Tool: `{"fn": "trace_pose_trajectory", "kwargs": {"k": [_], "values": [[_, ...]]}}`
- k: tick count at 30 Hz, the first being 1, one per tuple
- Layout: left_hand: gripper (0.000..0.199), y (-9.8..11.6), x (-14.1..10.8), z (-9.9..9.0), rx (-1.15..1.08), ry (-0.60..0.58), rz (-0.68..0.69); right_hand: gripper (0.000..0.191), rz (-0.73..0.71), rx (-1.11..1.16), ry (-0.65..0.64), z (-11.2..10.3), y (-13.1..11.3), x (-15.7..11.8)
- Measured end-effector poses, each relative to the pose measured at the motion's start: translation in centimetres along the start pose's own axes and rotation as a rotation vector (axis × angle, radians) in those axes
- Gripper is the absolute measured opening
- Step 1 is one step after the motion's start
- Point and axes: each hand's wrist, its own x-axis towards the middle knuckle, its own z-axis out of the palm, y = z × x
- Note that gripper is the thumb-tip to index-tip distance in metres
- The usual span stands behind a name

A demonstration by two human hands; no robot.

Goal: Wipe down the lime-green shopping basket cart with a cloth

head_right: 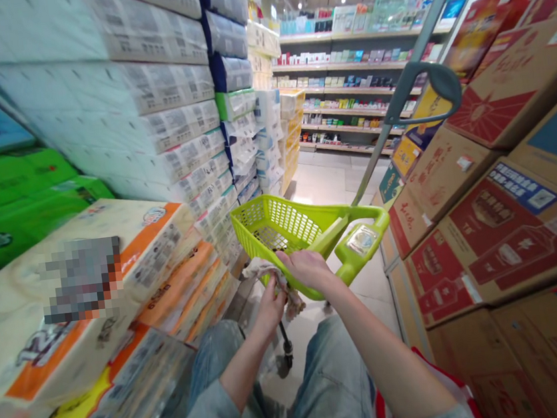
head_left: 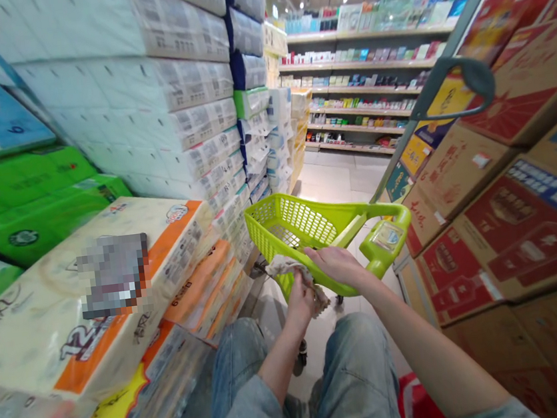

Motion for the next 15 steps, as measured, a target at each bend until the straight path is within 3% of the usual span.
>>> {"fn": "trace_pose_trajectory", "kwargs": {"k": [5,10,15], "values": [[0.043,-0.5,0.6,-0.9,0.296,0.054,0.132,0.074,-0.018,-0.022,-0.006,0.1,-0.1,-0.5],[0.033,0.6,1.3,-1.4,0.389,0.021,0.257,0.072,-0.044,-0.067,0.009,0.1,-0.4,-1.2],[0.023,0.9,3.3,-1.8,0.620,-0.019,0.197,0.072,-0.070,-0.110,0.037,-0.1,-0.5,-1.6]]}}
